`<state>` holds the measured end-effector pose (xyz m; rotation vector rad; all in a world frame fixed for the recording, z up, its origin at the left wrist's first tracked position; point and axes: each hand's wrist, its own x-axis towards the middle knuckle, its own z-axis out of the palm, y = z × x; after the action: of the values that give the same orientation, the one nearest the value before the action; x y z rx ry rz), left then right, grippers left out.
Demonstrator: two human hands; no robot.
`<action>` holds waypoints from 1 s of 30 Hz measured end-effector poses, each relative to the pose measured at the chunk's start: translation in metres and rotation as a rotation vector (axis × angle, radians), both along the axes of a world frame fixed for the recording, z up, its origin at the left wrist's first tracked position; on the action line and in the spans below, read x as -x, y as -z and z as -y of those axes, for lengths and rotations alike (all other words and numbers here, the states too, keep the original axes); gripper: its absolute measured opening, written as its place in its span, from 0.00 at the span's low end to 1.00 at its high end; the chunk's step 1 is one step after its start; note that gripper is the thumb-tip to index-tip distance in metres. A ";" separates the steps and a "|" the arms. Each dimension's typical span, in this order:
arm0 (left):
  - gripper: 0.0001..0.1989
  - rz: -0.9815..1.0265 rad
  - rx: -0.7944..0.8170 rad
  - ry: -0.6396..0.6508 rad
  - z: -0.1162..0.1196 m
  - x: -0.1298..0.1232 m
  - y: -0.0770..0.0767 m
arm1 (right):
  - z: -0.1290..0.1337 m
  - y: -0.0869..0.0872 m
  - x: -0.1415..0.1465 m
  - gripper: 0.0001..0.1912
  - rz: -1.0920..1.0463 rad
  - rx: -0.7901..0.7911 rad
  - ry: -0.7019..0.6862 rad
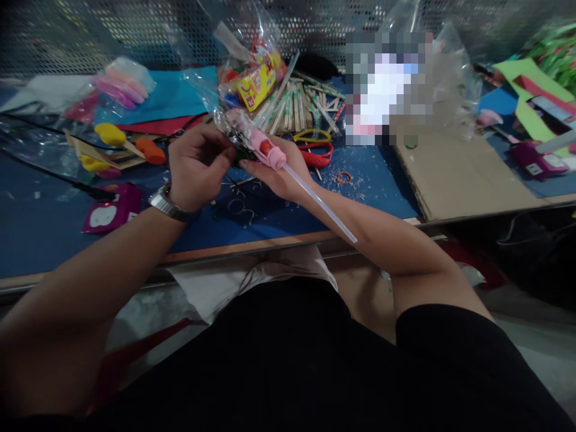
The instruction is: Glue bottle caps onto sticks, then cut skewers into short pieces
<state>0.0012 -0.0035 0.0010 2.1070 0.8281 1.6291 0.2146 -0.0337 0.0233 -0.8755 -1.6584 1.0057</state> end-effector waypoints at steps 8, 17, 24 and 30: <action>0.15 -0.069 -0.147 -0.069 0.007 -0.002 -0.006 | -0.004 0.005 0.002 0.26 -0.032 0.005 0.035; 0.10 -0.175 -0.296 -0.117 0.018 -0.006 -0.019 | -0.021 0.021 0.004 0.24 -0.040 0.120 0.052; 0.18 -0.112 -0.094 0.027 0.002 -0.001 -0.001 | -0.012 0.012 0.003 0.25 -0.105 0.038 0.050; 0.21 -0.159 -0.006 0.072 -0.004 0.005 0.006 | -0.009 0.012 0.001 0.22 -0.008 0.070 0.073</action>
<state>-0.0034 0.0002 -0.0046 2.2660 0.7864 1.4441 0.2136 -0.0244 0.0117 -0.9704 -1.5809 1.0210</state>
